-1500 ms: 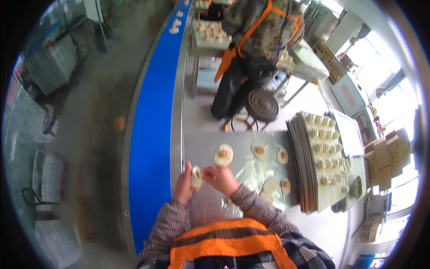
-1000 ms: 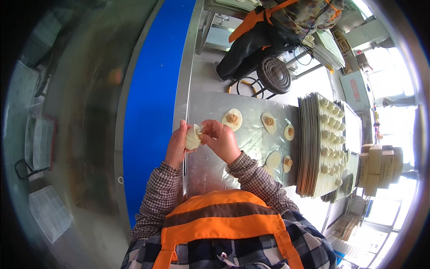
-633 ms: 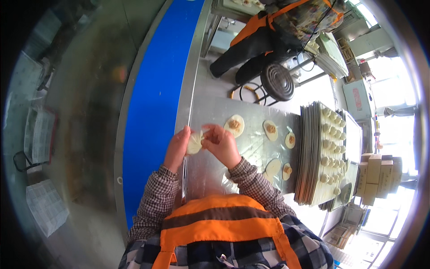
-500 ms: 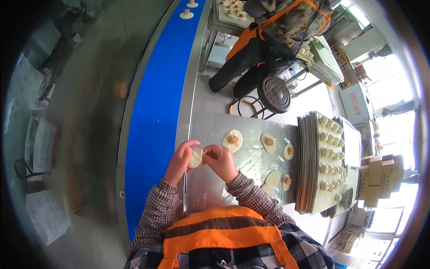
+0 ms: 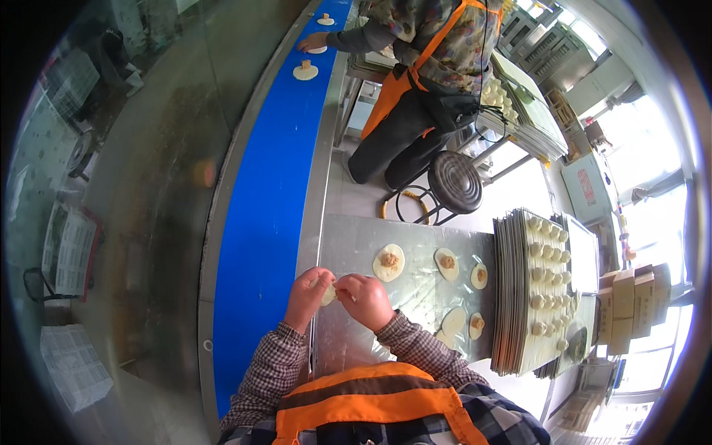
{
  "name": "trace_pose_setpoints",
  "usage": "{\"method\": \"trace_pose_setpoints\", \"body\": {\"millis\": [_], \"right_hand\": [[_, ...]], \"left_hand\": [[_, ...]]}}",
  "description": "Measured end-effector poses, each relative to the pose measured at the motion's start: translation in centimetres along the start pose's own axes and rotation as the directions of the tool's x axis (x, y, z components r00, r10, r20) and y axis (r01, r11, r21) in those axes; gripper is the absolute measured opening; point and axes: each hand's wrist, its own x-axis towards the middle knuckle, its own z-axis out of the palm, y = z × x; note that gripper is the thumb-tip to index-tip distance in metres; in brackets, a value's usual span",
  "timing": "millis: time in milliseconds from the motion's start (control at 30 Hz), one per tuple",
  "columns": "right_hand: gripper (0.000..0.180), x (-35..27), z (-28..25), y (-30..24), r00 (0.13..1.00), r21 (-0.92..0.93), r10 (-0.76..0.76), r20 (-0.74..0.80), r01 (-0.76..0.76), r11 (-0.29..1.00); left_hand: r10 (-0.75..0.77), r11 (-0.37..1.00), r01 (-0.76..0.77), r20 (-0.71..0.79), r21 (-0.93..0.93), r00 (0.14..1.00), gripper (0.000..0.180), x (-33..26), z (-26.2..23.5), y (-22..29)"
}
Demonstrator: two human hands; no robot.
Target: The person repeatedly picks a small dough wrapper from a conveyor belt, places a filling onto it, folds and pleats the wrapper to seal it, and places the finished dumpling onto a tray. The process is repeated continuously throughout the clip.
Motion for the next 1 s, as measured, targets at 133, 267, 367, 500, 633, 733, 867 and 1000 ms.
{"method": "trace_pose_setpoints", "body": {"millis": [133, 267, 367, 500, 633, 733, 867, 1000], "right_hand": [[0.014, 0.6, -0.1, -0.1, 0.977, -0.164, -0.210, 0.038, 0.213, 0.963], [0.014, 1.0, -0.4, 0.2, 0.976, -0.181, -0.176, 0.131, 0.198, 0.963], [0.015, 0.5, 0.0, 0.2, 0.990, -0.141, -0.095, 0.109, 0.110, 0.984], [0.019, -0.3, 1.0, 0.2, 0.993, -0.080, -0.098, 0.070, 0.103, 0.991], [0.023, -0.5, 1.5, 0.8, 0.951, -0.235, -0.281, 0.125, 0.304, 0.923], [0.022, -0.9, 1.6, 1.4, 0.941, -0.235, -0.313, 0.132, 0.337, 0.912], [0.018, -1.6, 1.5, 2.3, 0.909, -0.188, -0.359, 0.210, 0.398, 0.898], [0.017, -1.8, 1.3, 2.8, 0.887, -0.227, -0.290, 0.360, 0.384, 0.895]], "left_hand": [[-0.415, 0.786, 0.463, 0.207, -0.410, 0.886, 0.045, 0.3, -0.5, -0.4], [-0.388, 0.745, 0.390, 0.123, -0.541, 0.913, 0.038, 0.4, 0.4, -0.9], [-0.350, 0.778, 0.333, 0.072, -0.533, 0.934, 0.032, 0.2, 0.9, -1.5], [-0.400, 0.684, 0.318, 0.027, -0.657, 0.916, 0.028, -0.2, 1.0, -2.4], [-0.487, 0.545, 0.475, 0.201, -0.691, 0.850, 0.027, -0.2, 0.7, -3.6], [-0.549, 0.492, 0.566, 0.269, -0.661, 0.791, 0.028, -0.3, 0.2, -4.8], [-0.586, 0.321, 0.702, 0.449, -0.635, 0.674, 0.031, -0.8, 0.0, -7.3], [-0.544, 0.197, 0.759, 0.574, -0.621, 0.611, 0.033, -1.2, 0.9, -9.6]]}}
